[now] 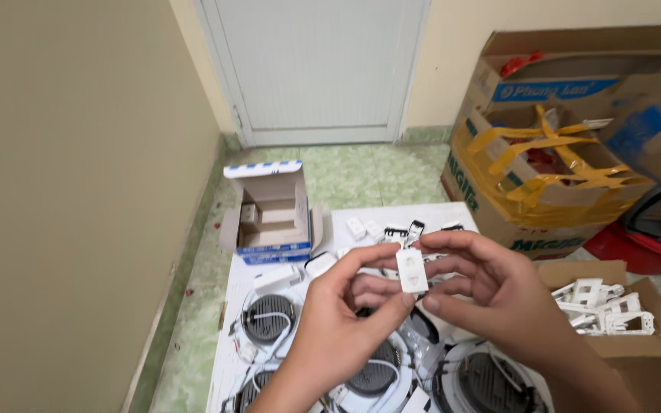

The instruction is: The person picks up white electrical switch components one at a time, turns them over in their hands, and places them into a small blue-and-white cardboard box until it is full.

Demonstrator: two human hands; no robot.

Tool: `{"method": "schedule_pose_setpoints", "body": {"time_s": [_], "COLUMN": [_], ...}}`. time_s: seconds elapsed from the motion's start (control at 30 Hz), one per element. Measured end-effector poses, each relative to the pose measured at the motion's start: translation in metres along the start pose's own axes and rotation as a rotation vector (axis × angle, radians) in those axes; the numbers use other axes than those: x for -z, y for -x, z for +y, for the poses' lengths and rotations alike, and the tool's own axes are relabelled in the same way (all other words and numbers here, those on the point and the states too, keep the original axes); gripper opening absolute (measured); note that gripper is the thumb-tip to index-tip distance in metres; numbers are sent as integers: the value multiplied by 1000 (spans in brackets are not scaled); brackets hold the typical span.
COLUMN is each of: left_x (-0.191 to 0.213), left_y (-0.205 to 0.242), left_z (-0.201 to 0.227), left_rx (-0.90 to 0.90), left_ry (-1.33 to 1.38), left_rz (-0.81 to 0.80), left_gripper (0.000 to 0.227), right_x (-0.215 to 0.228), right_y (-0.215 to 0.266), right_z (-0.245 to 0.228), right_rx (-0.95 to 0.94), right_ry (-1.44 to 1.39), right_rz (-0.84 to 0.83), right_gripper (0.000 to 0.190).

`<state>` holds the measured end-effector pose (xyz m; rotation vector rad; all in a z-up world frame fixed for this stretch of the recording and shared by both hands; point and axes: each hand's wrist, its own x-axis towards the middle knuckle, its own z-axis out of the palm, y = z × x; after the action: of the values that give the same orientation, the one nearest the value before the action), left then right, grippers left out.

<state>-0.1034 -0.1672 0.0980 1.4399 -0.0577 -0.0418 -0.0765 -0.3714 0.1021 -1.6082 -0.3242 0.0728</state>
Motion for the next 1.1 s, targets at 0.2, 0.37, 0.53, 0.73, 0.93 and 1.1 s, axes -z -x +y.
{"method": "schedule_pose_setpoints", "body": {"time_s": [0.2,0.37,0.53,0.73,0.93,1.1], "left_x": [18,25,23,13,11,8], "left_y": [10,8,8,6,7,7], "left_z": [-6,-10,-9,-6,-3,-1], "left_rx": [-223,-216,-233,-229,-235,-231], "left_ry": [-90,-106,-94,-171,-170,-149], "left_rz": [-7,31,15,34,33,35], "left_gripper": [49,49,50,50,51,51], "right_x": [-10,-21,-22,-18,-17,-18], "right_y": [-5,-8,-4,-5,-5,-5], "right_z": [7,19,12,13,18,13], "right_rx": [-178,-133,-187,-175,-163,-124], "right_ry": [-22,-112,-23,-10,-31,-34], "right_rz": [-26,-94,-3,30,37,12], "right_gripper": [58,58,58,59,62,61]}}
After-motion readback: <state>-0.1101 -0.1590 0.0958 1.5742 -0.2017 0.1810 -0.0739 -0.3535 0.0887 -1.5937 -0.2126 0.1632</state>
